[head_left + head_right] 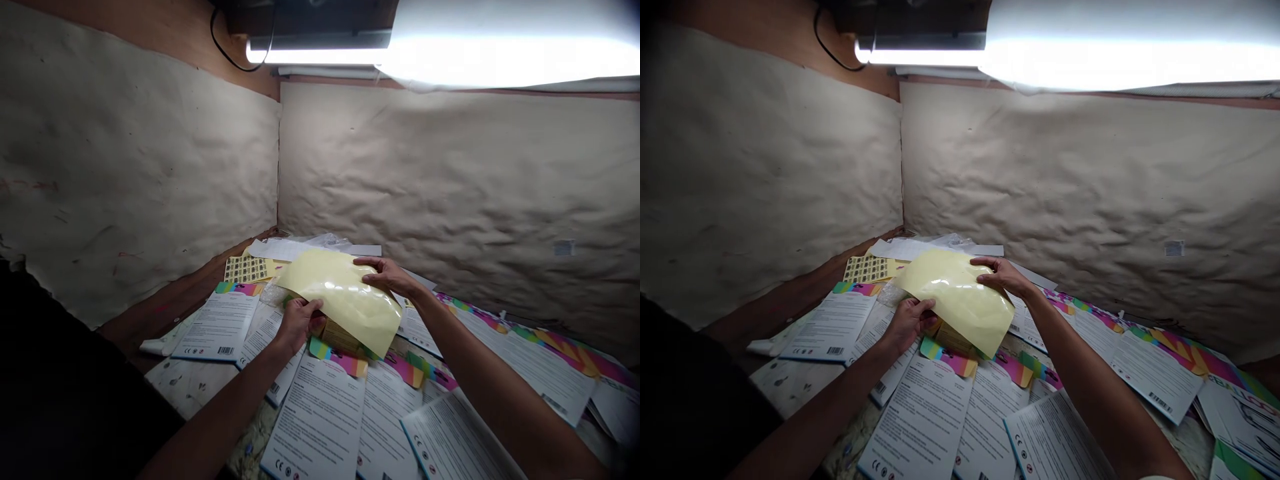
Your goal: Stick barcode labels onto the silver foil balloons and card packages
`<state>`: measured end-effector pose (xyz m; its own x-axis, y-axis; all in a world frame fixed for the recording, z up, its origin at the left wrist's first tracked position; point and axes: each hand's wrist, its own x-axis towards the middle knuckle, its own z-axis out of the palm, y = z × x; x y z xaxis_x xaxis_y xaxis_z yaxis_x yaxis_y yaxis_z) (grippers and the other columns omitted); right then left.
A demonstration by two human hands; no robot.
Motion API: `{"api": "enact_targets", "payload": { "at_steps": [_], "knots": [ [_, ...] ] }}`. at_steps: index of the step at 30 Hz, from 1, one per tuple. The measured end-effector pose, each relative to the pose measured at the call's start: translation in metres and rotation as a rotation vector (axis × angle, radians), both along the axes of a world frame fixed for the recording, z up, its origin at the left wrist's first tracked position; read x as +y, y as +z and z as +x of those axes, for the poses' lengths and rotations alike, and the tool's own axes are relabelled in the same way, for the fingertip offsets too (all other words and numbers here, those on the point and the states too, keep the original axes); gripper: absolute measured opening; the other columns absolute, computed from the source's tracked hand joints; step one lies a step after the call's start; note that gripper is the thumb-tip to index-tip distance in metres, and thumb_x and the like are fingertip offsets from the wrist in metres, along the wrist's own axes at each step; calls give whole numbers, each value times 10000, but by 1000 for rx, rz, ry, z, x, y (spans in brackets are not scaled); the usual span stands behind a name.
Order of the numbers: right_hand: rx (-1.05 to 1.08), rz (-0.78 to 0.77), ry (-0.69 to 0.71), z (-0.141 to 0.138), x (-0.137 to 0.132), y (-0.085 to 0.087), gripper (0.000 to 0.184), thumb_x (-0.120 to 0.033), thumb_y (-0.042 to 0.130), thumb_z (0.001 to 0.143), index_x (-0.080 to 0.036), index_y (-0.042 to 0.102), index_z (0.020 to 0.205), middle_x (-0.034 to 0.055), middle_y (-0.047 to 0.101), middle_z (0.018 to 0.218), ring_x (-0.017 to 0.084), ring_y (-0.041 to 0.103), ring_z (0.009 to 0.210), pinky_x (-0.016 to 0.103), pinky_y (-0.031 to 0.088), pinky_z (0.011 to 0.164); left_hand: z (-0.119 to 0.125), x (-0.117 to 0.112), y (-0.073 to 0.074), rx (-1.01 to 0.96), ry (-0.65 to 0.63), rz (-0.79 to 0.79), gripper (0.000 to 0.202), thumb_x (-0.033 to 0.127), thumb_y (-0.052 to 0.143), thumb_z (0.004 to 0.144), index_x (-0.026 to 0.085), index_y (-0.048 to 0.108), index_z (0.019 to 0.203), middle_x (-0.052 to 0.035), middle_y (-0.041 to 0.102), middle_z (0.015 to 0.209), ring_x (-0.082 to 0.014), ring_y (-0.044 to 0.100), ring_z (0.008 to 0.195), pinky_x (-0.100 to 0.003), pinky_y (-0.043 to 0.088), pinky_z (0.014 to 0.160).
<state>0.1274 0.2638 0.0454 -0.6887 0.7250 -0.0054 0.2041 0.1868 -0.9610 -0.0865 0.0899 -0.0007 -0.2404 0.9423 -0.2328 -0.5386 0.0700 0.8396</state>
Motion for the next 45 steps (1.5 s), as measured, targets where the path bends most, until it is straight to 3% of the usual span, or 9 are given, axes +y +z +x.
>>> {"api": "enact_targets", "payload": {
  "at_steps": [4, 7, 10, 13, 16, 27, 32, 38, 45],
  "knots": [
    [-140, 321, -161, -10, -2, 4, 528, -292, 806, 666, -193, 677, 1169, 98, 657, 1198, 308, 627, 1058, 465, 513, 921, 0, 2, -5, 49, 32, 40, 323, 295, 849, 582, 79, 715, 781, -76, 712, 779, -142, 635, 635, -205, 524, 526],
    [-123, 553, -330, -24, -23, 4, 408, -231, 751, 717, -193, 689, 1119, 120, 602, 1256, 329, 530, 1194, 533, 394, 1034, 1, 4, -9, 73, 56, 68, 342, 336, 846, 589, 78, 723, 777, -80, 723, 778, -159, 644, 651, -225, 530, 556],
    [-70, 789, -274, -41, -62, 2, 198, -224, 653, 825, -217, 710, 1014, 90, 662, 1123, 258, 615, 1043, 451, 472, 946, 1, 5, -11, 88, 67, 88, 362, 366, 842, 604, 80, 729, 795, -83, 728, 776, -173, 655, 663, -242, 538, 581],
    [-57, 761, -108, -54, -95, -3, 138, -217, 623, 856, -218, 718, 957, 55, 703, 964, 194, 661, 844, 332, 531, 760, 2, 5, -11, 103, 57, 103, 366, 386, 832, 626, 83, 731, 805, -84, 728, 774, -178, 663, 674, -254, 547, 608],
    [-54, 692, -73, -60, -108, -9, 134, -212, 622, 853, -211, 726, 938, 48, 710, 925, 177, 667, 792, 300, 530, 712, 2, 4, -11, 125, 33, 103, 348, 380, 833, 623, 82, 726, 768, -79, 720, 737, -176, 661, 653, -259, 550, 611],
    [-51, 705, -105, -54, -114, -17, 153, -195, 606, 877, -214, 720, 977, 49, 699, 956, 169, 664, 820, 290, 525, 733, 3, 3, -14, 203, 7, 138, 399, 431, 812, 649, 76, 739, 816, -89, 730, 754, -186, 679, 669, -270, 558, 637],
    [-178, 816, -175, -55, -118, -17, 104, -236, 659, 855, -200, 699, 945, 57, 692, 946, 187, 649, 822, 299, 507, 720, 2, 3, -13, 263, -18, 140, 366, 422, 819, 636, 80, 731, 731, -78, 715, 666, -179, 672, 598, -268, 556, 603],
    [-337, 956, -217, -56, -129, -16, 64, -220, 660, 861, -204, 684, 919, 55, 691, 939, 199, 639, 844, 293, 479, 699, 2, 3, -16, 315, -35, 165, 385, 431, 816, 640, 76, 749, 773, -90, 735, 715, -192, 689, 635, -264, 561, 612],
    [-249, 864, -210, -52, -135, -13, 115, -171, 648, 859, -197, 675, 968, 56, 687, 971, 185, 643, 835, 291, 499, 717, 3, 0, -15, 305, -54, 198, 415, 461, 792, 667, 72, 751, 808, -93, 738, 725, -215, 706, 658, -299, 579, 663]
  ]
}}
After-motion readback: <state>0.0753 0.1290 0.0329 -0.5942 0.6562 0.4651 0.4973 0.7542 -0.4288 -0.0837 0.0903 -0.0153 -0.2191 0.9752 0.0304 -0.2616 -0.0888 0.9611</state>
